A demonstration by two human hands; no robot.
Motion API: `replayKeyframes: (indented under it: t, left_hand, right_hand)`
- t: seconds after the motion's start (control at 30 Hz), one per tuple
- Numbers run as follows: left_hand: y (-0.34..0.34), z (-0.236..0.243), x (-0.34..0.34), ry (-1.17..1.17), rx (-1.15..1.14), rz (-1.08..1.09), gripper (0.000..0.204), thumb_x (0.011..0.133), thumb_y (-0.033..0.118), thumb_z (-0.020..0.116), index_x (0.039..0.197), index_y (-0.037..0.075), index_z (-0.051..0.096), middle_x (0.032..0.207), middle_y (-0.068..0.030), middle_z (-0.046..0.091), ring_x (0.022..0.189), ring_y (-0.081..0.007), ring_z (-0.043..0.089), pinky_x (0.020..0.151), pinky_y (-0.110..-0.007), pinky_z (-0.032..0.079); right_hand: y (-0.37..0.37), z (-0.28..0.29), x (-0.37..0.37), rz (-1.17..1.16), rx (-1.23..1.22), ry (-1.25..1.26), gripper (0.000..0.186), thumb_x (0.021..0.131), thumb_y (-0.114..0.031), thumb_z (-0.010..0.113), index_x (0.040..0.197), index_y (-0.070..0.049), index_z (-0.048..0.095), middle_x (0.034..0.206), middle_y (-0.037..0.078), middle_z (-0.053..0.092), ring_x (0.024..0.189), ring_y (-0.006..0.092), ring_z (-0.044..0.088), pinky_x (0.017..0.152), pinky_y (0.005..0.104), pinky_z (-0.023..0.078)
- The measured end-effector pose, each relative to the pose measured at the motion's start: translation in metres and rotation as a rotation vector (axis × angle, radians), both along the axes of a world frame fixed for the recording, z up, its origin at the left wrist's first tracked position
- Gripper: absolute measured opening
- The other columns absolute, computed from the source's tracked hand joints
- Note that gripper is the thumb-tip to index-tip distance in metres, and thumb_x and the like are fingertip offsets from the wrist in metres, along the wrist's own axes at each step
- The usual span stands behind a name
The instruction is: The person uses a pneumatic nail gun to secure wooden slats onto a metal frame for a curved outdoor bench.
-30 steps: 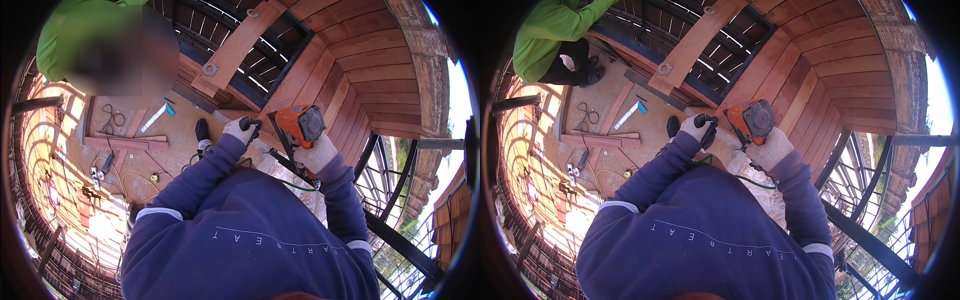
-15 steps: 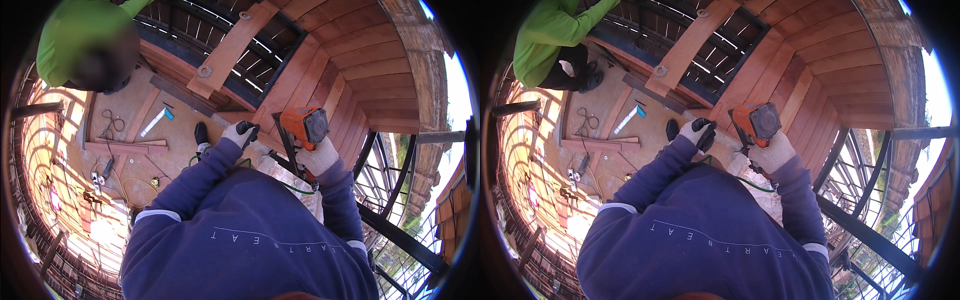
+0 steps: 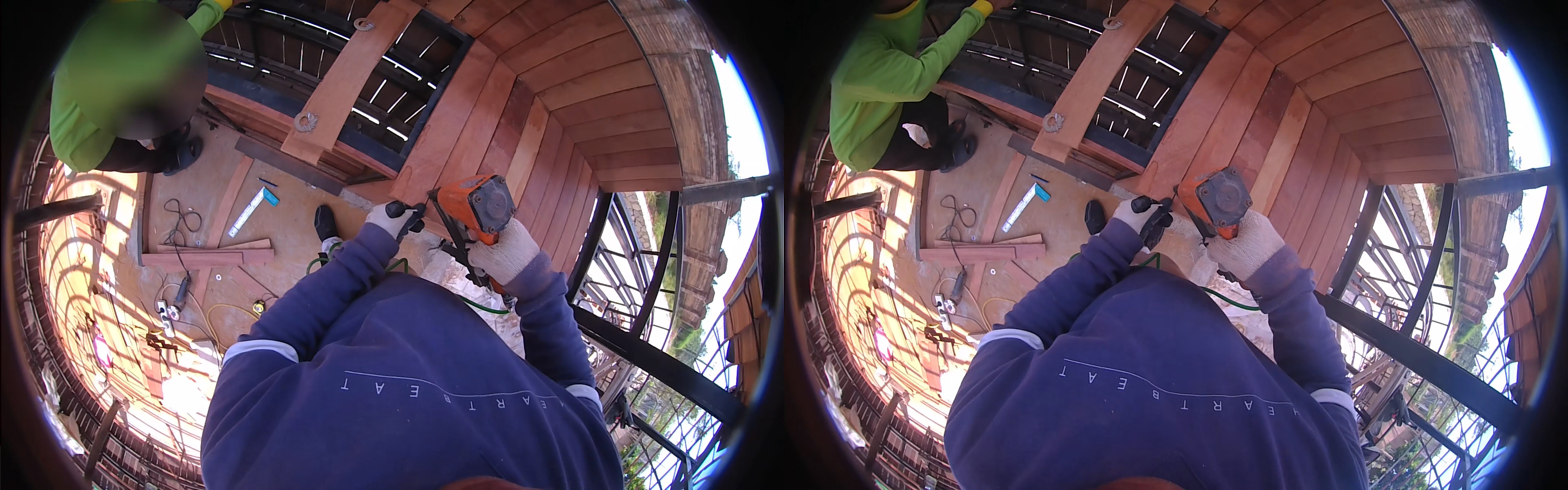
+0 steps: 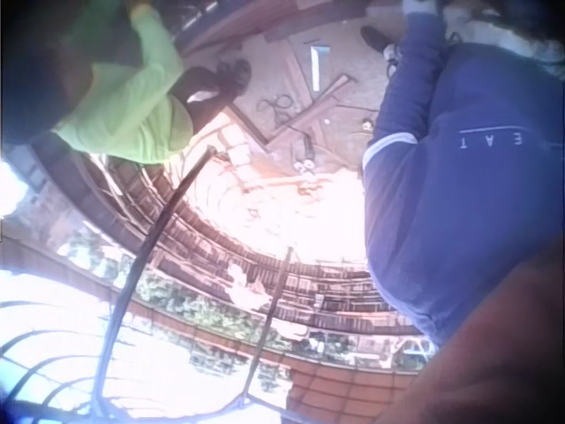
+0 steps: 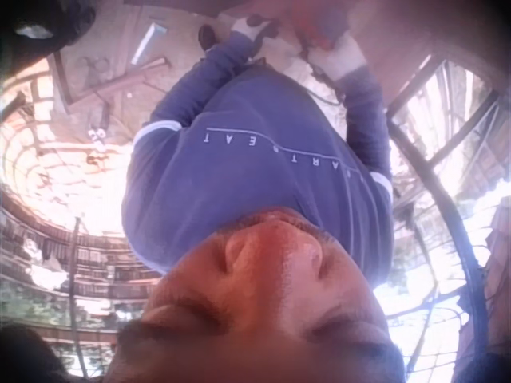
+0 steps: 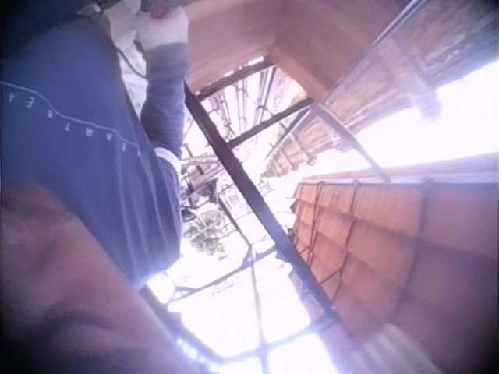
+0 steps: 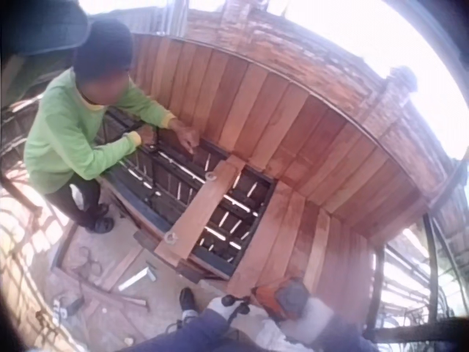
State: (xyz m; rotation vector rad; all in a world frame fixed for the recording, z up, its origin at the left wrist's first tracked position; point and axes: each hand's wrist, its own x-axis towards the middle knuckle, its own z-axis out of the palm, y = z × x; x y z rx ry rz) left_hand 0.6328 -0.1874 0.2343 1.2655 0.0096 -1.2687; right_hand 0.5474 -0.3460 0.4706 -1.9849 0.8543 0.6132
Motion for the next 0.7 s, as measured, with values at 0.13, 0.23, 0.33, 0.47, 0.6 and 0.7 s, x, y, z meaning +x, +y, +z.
replayKeyframes:
  t: [0.13,0.23,0.33,0.47,0.6,0.7]
  left_hand:
    - [0.001,0.008,0.004,-0.050,0.029,-0.063,0.022,0.099,0.025,0.068,0.099,0.003,0.072,0.079,-0.0040,0.070,0.056,-0.0112,0.060,0.048,-0.028,0.044]
    - [-0.001,0.012,0.003,-0.056,0.038,0.000,0.024,0.098,0.026,0.068,0.100,0.003,0.072,0.081,-0.0046,0.071,0.055,-0.0118,0.061,0.048,-0.028,0.044]
    - [0.002,0.023,0.009,-0.082,0.079,-0.087,0.025,0.098,0.027,0.069,0.099,0.002,0.073,0.081,-0.0048,0.072,0.056,-0.0120,0.062,0.049,-0.028,0.045]
    - [0.001,0.024,0.008,-0.107,0.093,-0.064,0.024,0.097,0.026,0.070,0.096,0.002,0.074,0.078,-0.0044,0.072,0.056,-0.0119,0.062,0.049,-0.029,0.045]
    - [-0.001,0.004,0.001,-0.164,0.041,-0.011,0.022,0.096,0.024,0.072,0.098,0.002,0.074,0.077,-0.0038,0.071,0.057,-0.0121,0.062,0.051,-0.029,0.046]
    - [0.000,0.011,0.004,-0.101,0.037,-0.058,0.023,0.096,0.021,0.071,0.103,0.000,0.073,0.081,-0.0047,0.072,0.064,-0.0125,0.064,0.056,-0.029,0.048]
  right_hand:
    - [-0.001,0.001,0.001,0.005,-0.017,-0.003,0.037,0.076,-0.011,0.072,0.109,0.001,0.062,0.092,0.008,0.067,0.082,0.0189,0.065,0.077,0.0328,0.054]
    - [-0.004,-0.001,0.002,0.010,-0.026,0.005,0.037,0.076,-0.011,0.072,0.109,0.001,0.062,0.092,0.008,0.067,0.082,0.0190,0.066,0.077,0.0330,0.054]
    - [-0.005,0.004,0.007,0.006,-0.006,0.080,0.037,0.076,-0.011,0.072,0.110,0.001,0.062,0.092,0.008,0.067,0.081,0.0196,0.066,0.077,0.0334,0.055]
    - [-0.005,0.003,0.005,0.036,-0.029,0.025,0.037,0.076,-0.011,0.073,0.110,0.001,0.063,0.092,0.008,0.067,0.079,0.0196,0.066,0.075,0.0334,0.055]
    - [-0.007,0.003,0.004,0.046,-0.014,0.023,0.037,0.077,-0.009,0.071,0.111,0.001,0.063,0.092,0.009,0.067,0.079,0.0194,0.066,0.074,0.0332,0.055]
    - [-0.006,0.004,-0.003,-0.019,-0.019,-0.028,0.038,0.078,-0.008,0.070,0.114,0.001,0.063,0.092,0.009,0.068,0.079,0.0191,0.066,0.074,0.0331,0.055]
